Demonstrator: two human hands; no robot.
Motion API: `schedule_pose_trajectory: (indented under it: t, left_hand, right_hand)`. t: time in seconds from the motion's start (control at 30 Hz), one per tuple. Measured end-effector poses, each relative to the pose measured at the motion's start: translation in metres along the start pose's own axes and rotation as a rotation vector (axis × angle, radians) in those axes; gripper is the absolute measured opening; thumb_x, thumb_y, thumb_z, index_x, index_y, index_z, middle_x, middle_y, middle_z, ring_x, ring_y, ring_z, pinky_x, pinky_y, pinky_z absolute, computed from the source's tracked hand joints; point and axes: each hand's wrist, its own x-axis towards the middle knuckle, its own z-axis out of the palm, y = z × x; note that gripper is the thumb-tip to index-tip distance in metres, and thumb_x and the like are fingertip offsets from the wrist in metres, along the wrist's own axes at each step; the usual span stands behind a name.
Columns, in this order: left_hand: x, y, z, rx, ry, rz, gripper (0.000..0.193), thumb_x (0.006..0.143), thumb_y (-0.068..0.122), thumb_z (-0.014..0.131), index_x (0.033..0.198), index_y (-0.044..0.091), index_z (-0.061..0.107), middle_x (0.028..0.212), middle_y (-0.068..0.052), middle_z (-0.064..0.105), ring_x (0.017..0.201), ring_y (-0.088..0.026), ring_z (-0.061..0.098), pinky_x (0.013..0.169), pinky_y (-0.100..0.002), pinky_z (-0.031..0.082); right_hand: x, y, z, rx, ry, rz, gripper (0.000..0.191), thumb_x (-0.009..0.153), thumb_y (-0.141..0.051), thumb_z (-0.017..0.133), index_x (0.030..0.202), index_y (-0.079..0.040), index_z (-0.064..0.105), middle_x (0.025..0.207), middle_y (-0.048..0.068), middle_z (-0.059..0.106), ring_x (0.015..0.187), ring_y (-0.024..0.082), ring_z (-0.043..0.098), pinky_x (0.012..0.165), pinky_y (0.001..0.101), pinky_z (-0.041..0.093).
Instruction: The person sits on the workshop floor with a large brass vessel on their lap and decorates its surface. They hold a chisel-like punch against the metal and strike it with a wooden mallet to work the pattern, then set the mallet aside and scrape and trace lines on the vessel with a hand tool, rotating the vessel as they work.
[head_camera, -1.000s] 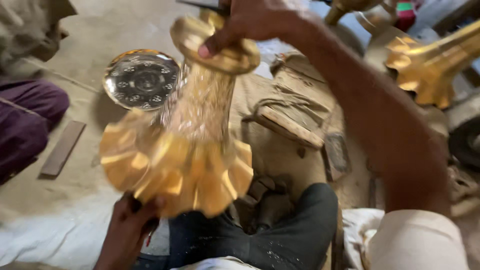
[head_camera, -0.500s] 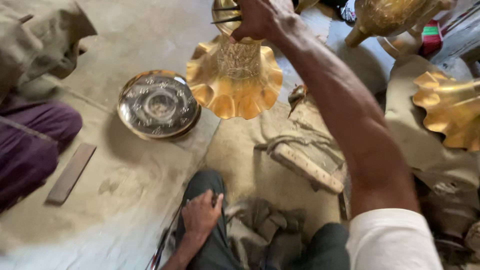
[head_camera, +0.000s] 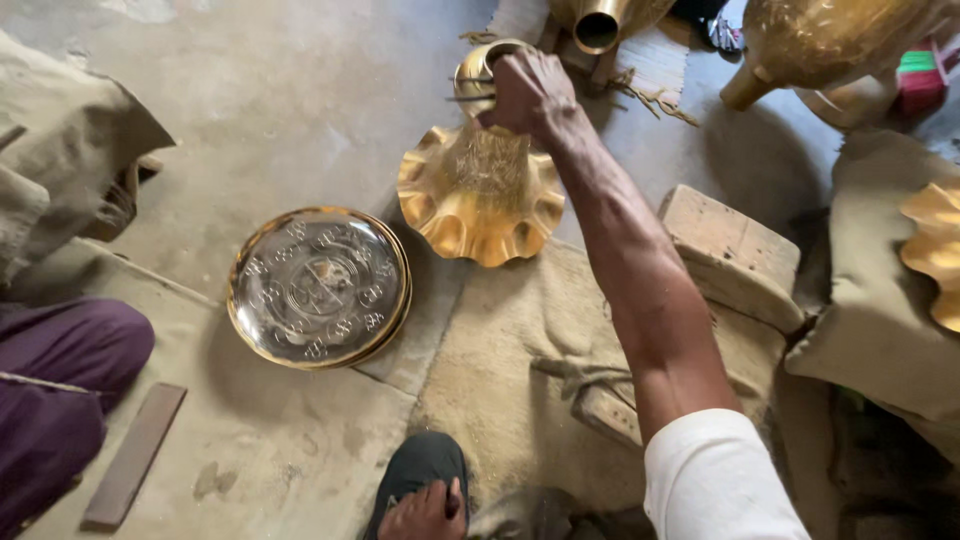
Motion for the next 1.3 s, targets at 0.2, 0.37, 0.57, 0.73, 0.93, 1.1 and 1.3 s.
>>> schedule_pose_trajectory:
  t: [0.2,0.37,0.57,0.73,0.93,1.1,1.3]
  left_hand:
    - [0.003,-0.019,0.032,-0.084,0.020,0.132,0.040,0.072,0.029,0.077,0.049,0.019,0.046,0.040,-0.011,0.044,0.026,-0.024,0.045,0.029,-0.042,0.041]
    - [0.006,-0.014,0.036,-0.151,0.112,0.047,0.037,0.078,0.036,0.074,0.057,0.014,0.052,0.043,-0.012,0.046,0.032,-0.021,0.044,0.038,-0.039,0.045]
    - [0.000,0.002,0.001,-0.006,-0.218,-0.116,0.034,0.075,0.036,0.076,0.054,0.019,0.055,0.040,-0.012,0.048,0.036,-0.026,0.053,0.042,-0.048,0.049]
    - [-0.010,0.016,-0.003,0.044,-0.246,-0.173,0.039,0.077,0.045,0.075,0.052,0.020,0.057,0.047,-0.014,0.054,0.043,-0.035,0.056,0.047,-0.054,0.049]
    - [-0.038,0.033,0.001,0.175,-0.226,-0.157,0.043,0.092,0.052,0.067,0.068,0.018,0.061,0.067,-0.012,0.066,0.064,-0.037,0.067,0.059,-0.056,0.054]
    - [-0.047,0.047,-0.014,0.163,-0.395,-0.102,0.039,0.093,0.056,0.065,0.082,0.019,0.069,0.079,-0.016,0.073,0.078,-0.043,0.071,0.067,-0.059,0.057]
    - [-0.014,0.078,-0.050,-0.210,-0.494,-0.223,0.051,0.095,0.060,0.065,0.090,0.011,0.077,0.080,-0.023,0.071,0.080,-0.045,0.069,0.071,-0.055,0.053]
  right_hand:
    - [0.017,-0.001,0.035,0.006,-0.148,0.079,0.048,0.077,-0.047,0.089,0.090,-0.002,0.076,0.079,0.013,0.072,0.065,0.023,0.068,0.063,0.0410,0.060]
    - [0.023,-0.001,0.055,0.009,-0.146,0.058,0.058,0.071,-0.055,0.091,0.092,-0.003,0.075,0.083,0.014,0.073,0.072,0.027,0.069,0.067,0.0450,0.057]
    - [-0.012,-0.001,0.052,0.055,0.101,-0.002,0.048,0.071,-0.038,0.088,0.102,-0.006,0.072,0.095,0.018,0.074,0.081,0.036,0.071,0.066,0.0498,0.057]
    - [-0.134,0.017,0.014,0.316,0.195,0.094,0.033,0.078,-0.029,0.083,0.102,-0.009,0.073,0.089,0.013,0.076,0.080,0.033,0.072,0.070,0.0483,0.057]
    - [-0.444,0.047,-0.037,0.615,0.119,0.374,0.043,0.088,-0.048,0.079,0.087,-0.006,0.068,0.070,0.003,0.059,0.062,0.016,0.056,0.058,0.0382,0.043]
    - [-0.648,0.064,-0.043,1.007,0.359,1.035,0.032,0.091,-0.036,0.079,0.090,-0.007,0.068,0.069,-0.001,0.051,0.056,0.008,0.041,0.048,0.0284,0.032]
    - [-0.749,0.140,-0.044,1.412,0.750,1.346,0.019,0.097,-0.028,0.067,0.097,-0.010,0.071,0.074,0.002,0.065,0.042,0.006,0.038,0.038,0.0226,0.026]
